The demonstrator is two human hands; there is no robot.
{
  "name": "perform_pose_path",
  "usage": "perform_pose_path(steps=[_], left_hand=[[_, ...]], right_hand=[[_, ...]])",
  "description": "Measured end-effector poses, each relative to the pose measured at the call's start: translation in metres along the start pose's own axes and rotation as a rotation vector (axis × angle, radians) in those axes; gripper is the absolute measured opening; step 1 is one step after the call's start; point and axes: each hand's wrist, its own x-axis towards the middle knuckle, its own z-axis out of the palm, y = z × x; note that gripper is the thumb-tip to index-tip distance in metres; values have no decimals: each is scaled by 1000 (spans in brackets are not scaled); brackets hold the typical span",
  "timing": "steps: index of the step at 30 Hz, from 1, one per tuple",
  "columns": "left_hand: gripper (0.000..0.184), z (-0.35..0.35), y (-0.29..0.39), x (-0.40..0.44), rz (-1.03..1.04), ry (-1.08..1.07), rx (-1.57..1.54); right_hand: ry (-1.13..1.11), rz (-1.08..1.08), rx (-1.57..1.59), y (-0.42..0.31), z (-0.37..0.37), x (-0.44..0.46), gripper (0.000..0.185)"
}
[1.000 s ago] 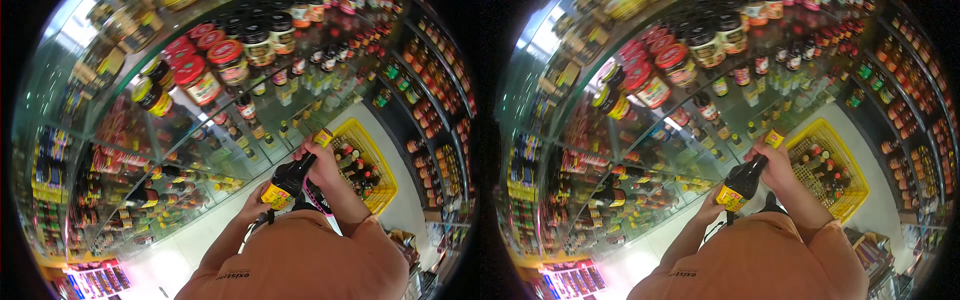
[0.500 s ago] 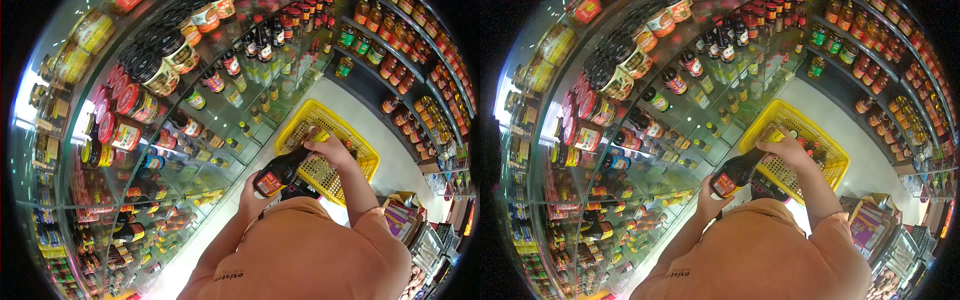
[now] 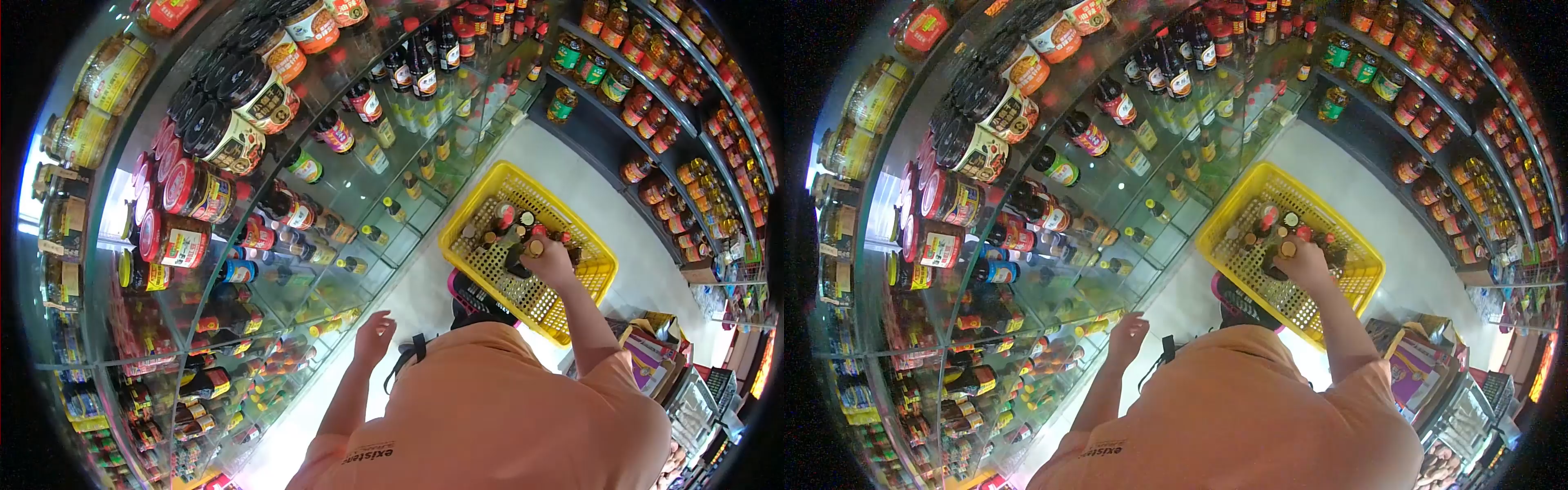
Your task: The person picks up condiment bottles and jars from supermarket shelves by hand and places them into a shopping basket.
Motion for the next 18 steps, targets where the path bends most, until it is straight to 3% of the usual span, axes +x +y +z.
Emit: perform_pose_path(steps=[8,18], left_hand=[[37,-2,-90,-62,-298,58,147],[37,25,-177,-158,-734,116,6]], right_hand=[[73,114,57,113,119,41,37],[171,255,146,186,211,92,41]])
